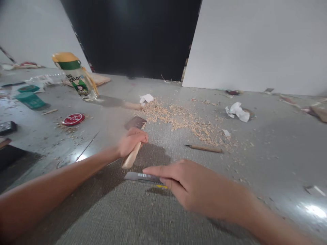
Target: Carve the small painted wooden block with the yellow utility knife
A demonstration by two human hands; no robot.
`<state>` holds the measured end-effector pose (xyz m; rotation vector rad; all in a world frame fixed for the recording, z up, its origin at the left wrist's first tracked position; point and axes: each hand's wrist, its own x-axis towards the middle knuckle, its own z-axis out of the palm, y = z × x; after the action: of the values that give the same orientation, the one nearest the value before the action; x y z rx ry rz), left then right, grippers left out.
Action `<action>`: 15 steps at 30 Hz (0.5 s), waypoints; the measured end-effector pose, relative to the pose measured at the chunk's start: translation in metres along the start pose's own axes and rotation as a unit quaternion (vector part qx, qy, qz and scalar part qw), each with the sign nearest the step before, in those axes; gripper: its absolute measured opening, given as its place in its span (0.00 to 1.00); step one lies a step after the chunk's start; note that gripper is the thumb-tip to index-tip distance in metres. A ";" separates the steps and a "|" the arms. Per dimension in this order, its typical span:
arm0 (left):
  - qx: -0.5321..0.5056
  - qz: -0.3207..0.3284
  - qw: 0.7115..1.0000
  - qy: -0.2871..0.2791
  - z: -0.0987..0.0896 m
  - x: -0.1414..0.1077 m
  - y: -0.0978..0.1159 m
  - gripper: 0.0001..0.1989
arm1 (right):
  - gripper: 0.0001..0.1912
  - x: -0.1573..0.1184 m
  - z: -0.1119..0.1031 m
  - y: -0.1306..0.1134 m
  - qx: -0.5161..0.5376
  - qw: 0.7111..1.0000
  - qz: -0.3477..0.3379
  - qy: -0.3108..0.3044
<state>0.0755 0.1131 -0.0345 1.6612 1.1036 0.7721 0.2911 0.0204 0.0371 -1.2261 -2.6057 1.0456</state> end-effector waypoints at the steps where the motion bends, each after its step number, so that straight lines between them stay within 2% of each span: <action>1: -0.002 0.001 1.000 0.001 0.000 0.000 0.000 0.13 | 0.22 0.000 0.000 0.001 -0.001 1.000 0.002 0.007; 4: -0.011 0.003 1.000 0.013 0.000 -0.002 0.000 0.13 | 0.21 -0.007 0.002 0.003 -0.018 0.998 0.027 0.054; 8: -0.054 0.010 0.997 0.045 -0.003 -0.004 0.000 0.14 | 0.13 -0.026 0.014 0.005 -0.052 0.988 0.069 0.130; 10: -0.089 0.009 0.994 0.063 -0.004 -0.003 0.000 0.14 | 0.13 -0.035 0.024 0.005 -0.060 0.975 0.093 0.191; 13: -0.154 -0.013 0.984 0.090 -0.002 -0.003 0.001 0.12 | 0.11 -0.043 0.039 0.005 -0.025 0.952 0.133 0.274; 15: -0.209 -0.037 0.972 0.097 0.001 -0.005 0.006 0.11 | 0.12 -0.042 0.046 0.004 0.003 0.947 0.139 0.291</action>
<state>0.0757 0.1074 -0.0293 1.2027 1.0427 1.0552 0.3068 -0.0327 0.0086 -1.6327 -2.0174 0.5879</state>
